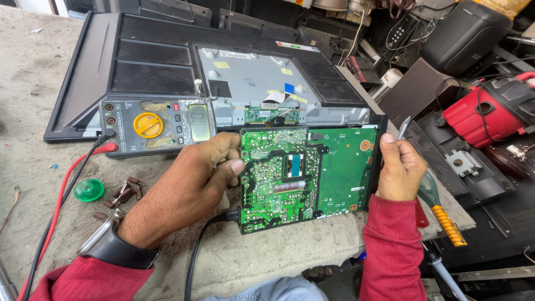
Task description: The person holds a green circuit board and uses a red-handled screwdriver to probe and scrape various components and traces. The person briefly picks up a small blue cylindrical component and then resumes probing the board. The work is performed on a cluttered workbench with a multimeter and other tools visible.
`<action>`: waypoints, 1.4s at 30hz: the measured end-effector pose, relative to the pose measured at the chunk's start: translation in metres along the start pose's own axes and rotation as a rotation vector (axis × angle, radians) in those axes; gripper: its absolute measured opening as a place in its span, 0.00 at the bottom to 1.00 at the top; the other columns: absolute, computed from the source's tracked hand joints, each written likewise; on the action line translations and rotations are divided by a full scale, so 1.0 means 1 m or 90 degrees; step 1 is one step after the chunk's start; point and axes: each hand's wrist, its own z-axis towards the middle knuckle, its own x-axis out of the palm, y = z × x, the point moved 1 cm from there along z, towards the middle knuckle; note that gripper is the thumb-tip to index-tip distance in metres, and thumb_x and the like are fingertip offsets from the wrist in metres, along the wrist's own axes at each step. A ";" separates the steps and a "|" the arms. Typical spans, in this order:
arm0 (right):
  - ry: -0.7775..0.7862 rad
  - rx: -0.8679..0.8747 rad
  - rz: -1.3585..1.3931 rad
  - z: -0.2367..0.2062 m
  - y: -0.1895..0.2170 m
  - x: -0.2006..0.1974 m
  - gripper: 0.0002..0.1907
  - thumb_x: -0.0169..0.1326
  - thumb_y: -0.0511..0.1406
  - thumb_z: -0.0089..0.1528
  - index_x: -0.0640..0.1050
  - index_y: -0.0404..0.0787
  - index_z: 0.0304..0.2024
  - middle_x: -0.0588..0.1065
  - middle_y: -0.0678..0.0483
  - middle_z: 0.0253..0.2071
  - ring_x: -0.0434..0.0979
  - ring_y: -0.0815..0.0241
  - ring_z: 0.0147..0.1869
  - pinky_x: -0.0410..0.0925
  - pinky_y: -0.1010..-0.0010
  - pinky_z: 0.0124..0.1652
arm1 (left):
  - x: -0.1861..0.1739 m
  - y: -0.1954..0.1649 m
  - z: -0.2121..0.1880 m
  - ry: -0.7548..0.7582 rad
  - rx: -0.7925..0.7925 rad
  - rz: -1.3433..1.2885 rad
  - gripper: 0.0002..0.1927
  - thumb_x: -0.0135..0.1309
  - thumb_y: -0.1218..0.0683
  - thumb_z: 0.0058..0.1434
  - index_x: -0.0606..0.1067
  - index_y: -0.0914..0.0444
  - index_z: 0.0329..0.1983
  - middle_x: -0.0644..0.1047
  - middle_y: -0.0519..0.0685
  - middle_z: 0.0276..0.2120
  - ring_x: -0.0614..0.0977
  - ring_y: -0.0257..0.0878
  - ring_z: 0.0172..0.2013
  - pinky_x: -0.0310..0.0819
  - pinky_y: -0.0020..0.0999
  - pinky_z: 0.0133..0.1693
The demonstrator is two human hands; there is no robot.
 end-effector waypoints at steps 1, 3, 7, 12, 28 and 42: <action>0.000 0.006 0.009 0.000 0.001 0.000 0.16 0.59 0.38 0.71 0.76 0.36 0.30 0.70 0.63 0.25 0.61 0.75 0.28 0.56 0.80 0.28 | 0.000 0.000 0.000 0.002 -0.004 -0.002 0.07 0.48 0.59 0.67 0.74 0.67 0.43 0.74 0.46 0.22 0.75 0.33 0.25 0.73 0.32 0.30; 0.009 0.021 0.019 -0.001 0.002 0.001 0.15 0.58 0.38 0.70 0.77 0.36 0.31 0.73 0.62 0.27 0.64 0.75 0.28 0.59 0.81 0.29 | 0.000 0.000 0.000 0.005 -0.012 -0.006 0.06 0.47 0.60 0.68 0.74 0.68 0.42 0.74 0.46 0.22 0.75 0.33 0.26 0.74 0.32 0.30; 0.057 0.015 -0.024 -0.003 0.006 0.001 0.12 0.59 0.37 0.70 0.79 0.35 0.36 0.74 0.62 0.31 0.67 0.76 0.32 0.61 0.82 0.34 | 0.001 0.000 0.001 0.001 -0.012 -0.014 0.09 0.46 0.60 0.67 0.73 0.66 0.47 0.74 0.45 0.23 0.76 0.32 0.26 0.74 0.31 0.32; 0.041 0.016 -0.008 -0.004 0.009 0.003 0.12 0.58 0.37 0.70 0.80 0.34 0.37 0.74 0.62 0.30 0.67 0.75 0.32 0.61 0.81 0.33 | 0.003 0.000 0.002 0.000 -0.010 -0.019 0.11 0.46 0.60 0.67 0.74 0.65 0.50 0.73 0.45 0.23 0.74 0.32 0.27 0.73 0.31 0.32; 0.045 0.018 -0.087 -0.005 0.010 0.002 0.14 0.60 0.39 0.69 0.80 0.33 0.35 0.77 0.60 0.31 0.70 0.74 0.32 0.65 0.81 0.33 | 0.006 -0.001 0.003 -0.009 -0.069 0.006 0.14 0.50 0.59 0.65 0.74 0.65 0.53 0.73 0.44 0.22 0.72 0.29 0.25 0.72 0.29 0.28; -0.061 -0.149 -0.269 -0.008 0.004 -0.002 0.10 0.52 0.34 0.76 0.78 0.32 0.49 0.76 0.54 0.40 0.74 0.65 0.42 0.67 0.73 0.43 | 0.009 0.006 0.004 0.044 -0.112 -0.008 0.27 0.56 0.60 0.59 0.69 0.61 0.63 0.77 0.44 0.26 0.76 0.30 0.25 0.74 0.29 0.27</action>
